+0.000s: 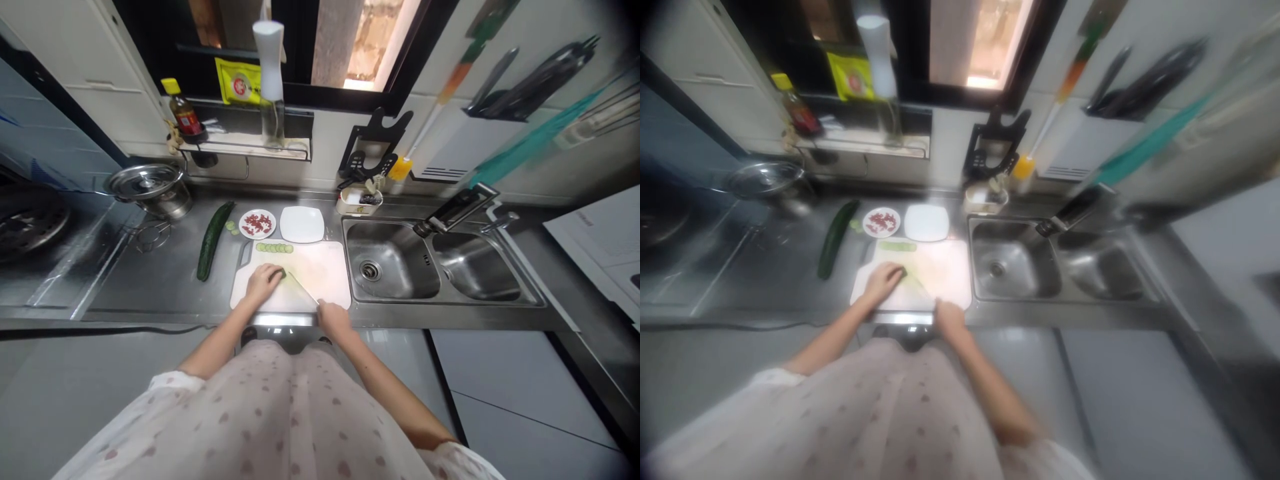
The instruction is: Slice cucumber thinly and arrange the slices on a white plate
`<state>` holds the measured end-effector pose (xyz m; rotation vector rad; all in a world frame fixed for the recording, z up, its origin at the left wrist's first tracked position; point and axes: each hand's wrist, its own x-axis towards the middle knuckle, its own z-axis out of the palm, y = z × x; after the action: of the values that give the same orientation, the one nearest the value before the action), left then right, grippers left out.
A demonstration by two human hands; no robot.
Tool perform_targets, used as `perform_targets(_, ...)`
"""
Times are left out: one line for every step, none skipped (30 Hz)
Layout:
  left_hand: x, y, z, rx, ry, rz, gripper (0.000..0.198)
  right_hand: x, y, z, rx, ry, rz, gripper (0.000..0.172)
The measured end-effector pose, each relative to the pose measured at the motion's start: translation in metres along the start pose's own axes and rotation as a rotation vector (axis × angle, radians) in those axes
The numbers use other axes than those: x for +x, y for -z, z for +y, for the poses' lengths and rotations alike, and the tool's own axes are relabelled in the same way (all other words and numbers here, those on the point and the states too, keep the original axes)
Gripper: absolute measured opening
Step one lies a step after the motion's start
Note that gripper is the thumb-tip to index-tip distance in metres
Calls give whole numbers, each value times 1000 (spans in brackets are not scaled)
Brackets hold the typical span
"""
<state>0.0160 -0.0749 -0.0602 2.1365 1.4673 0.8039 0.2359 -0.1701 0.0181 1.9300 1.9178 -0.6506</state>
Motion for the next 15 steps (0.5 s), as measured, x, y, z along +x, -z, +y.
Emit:
perform_targets(1, 1, 0, -10, 18, 13, 24, 1, 3, 3, -20, -21, 23, 30)
perform_targets(3, 2, 1, -20, 41, 34, 24, 2, 6, 6, -38, -35, 53, 31)
perform_targets(5, 3, 1, -33, 66, 58, 25, 4, 9, 8, -54, -44, 88, 31)
perform_targets(7, 3, 2, -48, 88, 81, 26, 6, 11, 11, -69, -47, 125, 30)
perform_targets(10, 4, 2, -65, 103, 97, 27, 7, 14, 13, -80, -46, 162, 29)
perform_targets(13, 5, 3, -84, 106, 97, 28, 8, 15, 14, -88, -40, 196, 29)
perform_targets(16, 6, 5, -105, 97, 81, 28, 9, 16, 16, -93, -34, 227, 29)
perform_targets(19, 6, 6, -122, 76, 52, 28, 9, 17, 17, -97, -28, 253, 29)
perform_targets(22, 7, 9, -136, 46, 13, 28, 9, 18, 17, -100, -23, 272, 30)
perform_targets(24, 8, 12, -146, 13, -29, 29, 9, 18, 17, -103, -19, 287, 30)
perform_targets(26, 8, 15, -151, -22, -74, 30, 8, 18, 17, -107, -16, 297, 31)
perform_targets(28, 9, 19, -153, -55, -118, 32, 8, 19, 17, -111, -15, 304, 32)
perform_targets(30, 9, 23, -153, -84, -161, 33, 7, 19, 17, -115, -12, 309, 32)
perform_targets(31, 8, 26, -154, -108, -201, 34, 7, 19, 16, -117, -9, 312, 33)
perform_targets(32, 8, 30, -156, -125, -234, 34, 7, 19, 16, -120, -7, 315, 33)
